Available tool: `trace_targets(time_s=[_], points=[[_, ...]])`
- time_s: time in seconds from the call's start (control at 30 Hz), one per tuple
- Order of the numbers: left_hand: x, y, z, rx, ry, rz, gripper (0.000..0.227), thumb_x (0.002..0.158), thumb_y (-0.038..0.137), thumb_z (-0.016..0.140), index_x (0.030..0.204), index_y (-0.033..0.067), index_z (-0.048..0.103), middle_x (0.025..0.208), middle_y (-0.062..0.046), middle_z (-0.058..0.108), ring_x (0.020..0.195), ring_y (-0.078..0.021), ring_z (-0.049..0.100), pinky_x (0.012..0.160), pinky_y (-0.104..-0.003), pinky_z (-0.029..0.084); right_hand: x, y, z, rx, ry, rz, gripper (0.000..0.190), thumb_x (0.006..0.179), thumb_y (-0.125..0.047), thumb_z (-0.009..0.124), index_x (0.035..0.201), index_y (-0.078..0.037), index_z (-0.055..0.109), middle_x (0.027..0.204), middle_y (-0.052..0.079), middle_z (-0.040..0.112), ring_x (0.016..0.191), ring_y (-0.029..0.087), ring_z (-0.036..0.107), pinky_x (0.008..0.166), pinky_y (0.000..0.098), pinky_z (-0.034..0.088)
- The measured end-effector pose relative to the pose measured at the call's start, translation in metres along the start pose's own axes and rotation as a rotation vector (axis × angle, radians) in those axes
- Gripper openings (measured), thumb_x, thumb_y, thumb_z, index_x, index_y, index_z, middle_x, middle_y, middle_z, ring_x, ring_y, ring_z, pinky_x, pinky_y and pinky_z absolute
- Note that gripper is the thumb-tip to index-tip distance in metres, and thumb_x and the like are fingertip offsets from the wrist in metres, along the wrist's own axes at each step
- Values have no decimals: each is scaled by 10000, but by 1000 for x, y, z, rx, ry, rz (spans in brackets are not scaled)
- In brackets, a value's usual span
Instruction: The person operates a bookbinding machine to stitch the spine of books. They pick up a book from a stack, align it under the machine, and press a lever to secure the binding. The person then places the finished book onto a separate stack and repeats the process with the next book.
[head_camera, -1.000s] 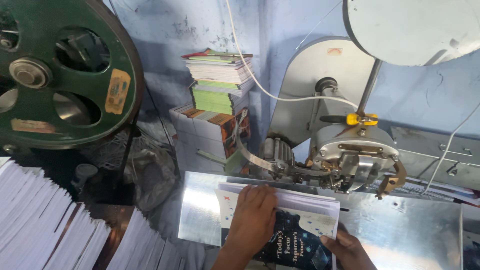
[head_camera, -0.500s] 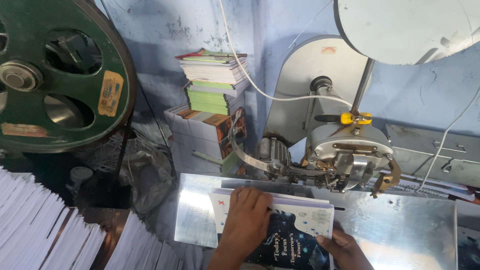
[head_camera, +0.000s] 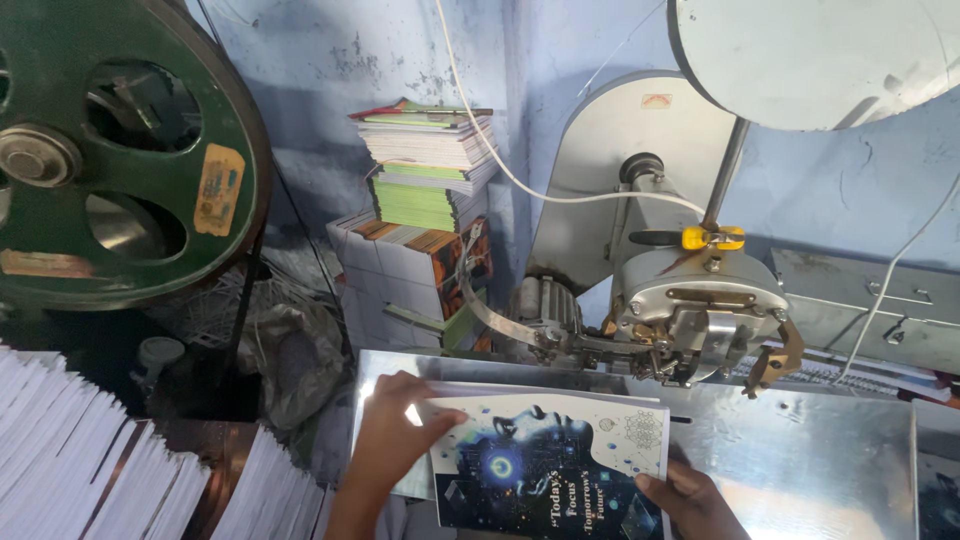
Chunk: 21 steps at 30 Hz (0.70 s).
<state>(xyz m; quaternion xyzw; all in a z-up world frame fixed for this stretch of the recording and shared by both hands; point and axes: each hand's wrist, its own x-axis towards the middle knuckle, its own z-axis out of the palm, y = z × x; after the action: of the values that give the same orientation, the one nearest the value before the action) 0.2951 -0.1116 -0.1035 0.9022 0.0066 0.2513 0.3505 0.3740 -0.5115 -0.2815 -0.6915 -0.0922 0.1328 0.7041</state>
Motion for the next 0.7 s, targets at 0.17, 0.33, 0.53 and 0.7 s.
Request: trace_targets(time_s=[0.17,0.33,0.53,0.7], points=[[-8,-42,9,-462,-14,-247,415,657,219,903,978,33,718,940,-28,699,897,-173,692,802,-328,552,-1,-8,2,5,20,35,434,911,-38,633,1337,45,653,1553,87,509,1462,214,439,1209,410,291],[-24,-66,20,-734,-198,-386,367,795,185,821,1092,-24,769,1026,-117,784,948,-180,716,883,-329,542,-2,-12,3,48,23,77,465,917,-63,630,1371,35,622,1612,104,457,1477,240,437,1213,435,311],[-58,-81,46,-873,-278,-559,488,827,178,772,1282,15,707,1218,-131,771,1104,-210,719,998,-370,534,-2,-12,-1,-16,47,123,498,918,-131,645,1392,21,623,1587,138,497,1474,253,454,1206,444,332],[-97,-102,90,-1280,-322,-561,652,776,37,786,1391,11,570,1367,-183,686,1277,-268,648,1111,-450,471,2,-21,-4,-69,63,207,551,923,-184,649,1448,-32,573,1452,179,658,1442,256,506,1209,440,342]])
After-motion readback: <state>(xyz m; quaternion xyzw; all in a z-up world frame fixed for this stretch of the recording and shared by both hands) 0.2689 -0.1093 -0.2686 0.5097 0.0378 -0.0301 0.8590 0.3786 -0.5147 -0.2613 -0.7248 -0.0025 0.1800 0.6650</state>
